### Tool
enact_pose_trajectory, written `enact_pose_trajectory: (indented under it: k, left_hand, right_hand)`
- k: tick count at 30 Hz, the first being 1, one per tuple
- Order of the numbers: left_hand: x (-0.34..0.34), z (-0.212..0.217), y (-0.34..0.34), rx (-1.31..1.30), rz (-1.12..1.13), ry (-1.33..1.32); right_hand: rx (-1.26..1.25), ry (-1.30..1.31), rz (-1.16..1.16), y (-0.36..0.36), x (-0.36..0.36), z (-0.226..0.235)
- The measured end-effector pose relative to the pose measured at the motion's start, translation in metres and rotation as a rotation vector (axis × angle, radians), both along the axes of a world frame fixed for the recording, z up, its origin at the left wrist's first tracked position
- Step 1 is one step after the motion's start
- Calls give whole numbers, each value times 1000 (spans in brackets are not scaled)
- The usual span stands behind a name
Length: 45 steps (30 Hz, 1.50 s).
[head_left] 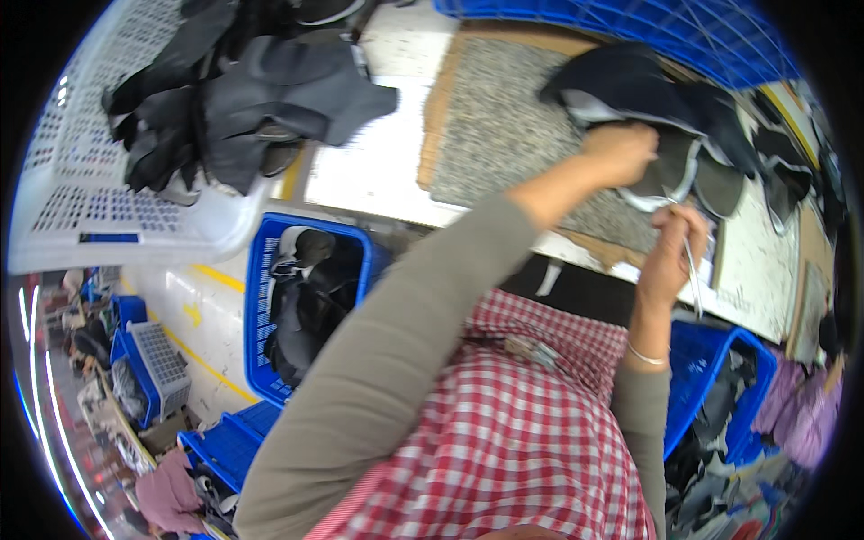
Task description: The person repeatedly hammers the edges of black shoe uppers on a workbench, then uses a pointed tool to press and shape the edges. Finished pieces are placed into a blue basket. The person handles multiple shoe uppers one at a time.
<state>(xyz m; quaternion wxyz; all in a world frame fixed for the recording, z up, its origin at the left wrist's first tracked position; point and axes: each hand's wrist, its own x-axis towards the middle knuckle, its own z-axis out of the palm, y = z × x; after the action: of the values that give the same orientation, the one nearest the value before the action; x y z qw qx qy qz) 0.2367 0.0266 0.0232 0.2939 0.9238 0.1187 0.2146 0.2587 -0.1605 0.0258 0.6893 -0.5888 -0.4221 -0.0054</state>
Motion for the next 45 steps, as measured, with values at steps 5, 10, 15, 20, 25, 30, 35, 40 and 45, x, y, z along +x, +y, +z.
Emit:
enact_pose_trajectory:
  k: [5,10,15,20,25,30,35,40,45]
  left_hand:
    - [32,34,28,78,-183,-459]
    - [-173,84,193,206,472,-456]
    - [-314,85,272,530,708,450]
    - [-318,86,240,680,852,857]
    - [-262,66,254,701,832,319]
    - [-218,31,284,572,1073,724]
    - [-249,54,301,270,1085,1016]
    - [-342,143,286,414,1268,921]
    - [-411,246,209,811,1378,383]
  right_hand:
    - [-2,188,49,-12,13,-21]
    - [-122,195,93,-14,16,-42]
    - [-134,250,89,-15,20,-48]
    - [-155,243,52,-13,20,-44]
    - [-192,121,26,-16,15,-40]
    - [-220,85,48,-20,14,-35]
    - [-238,97,62,-20,13,-33]
    - [-217,85,79,-19,15,-34]
    - [-165,80,148,-18,18,-35]
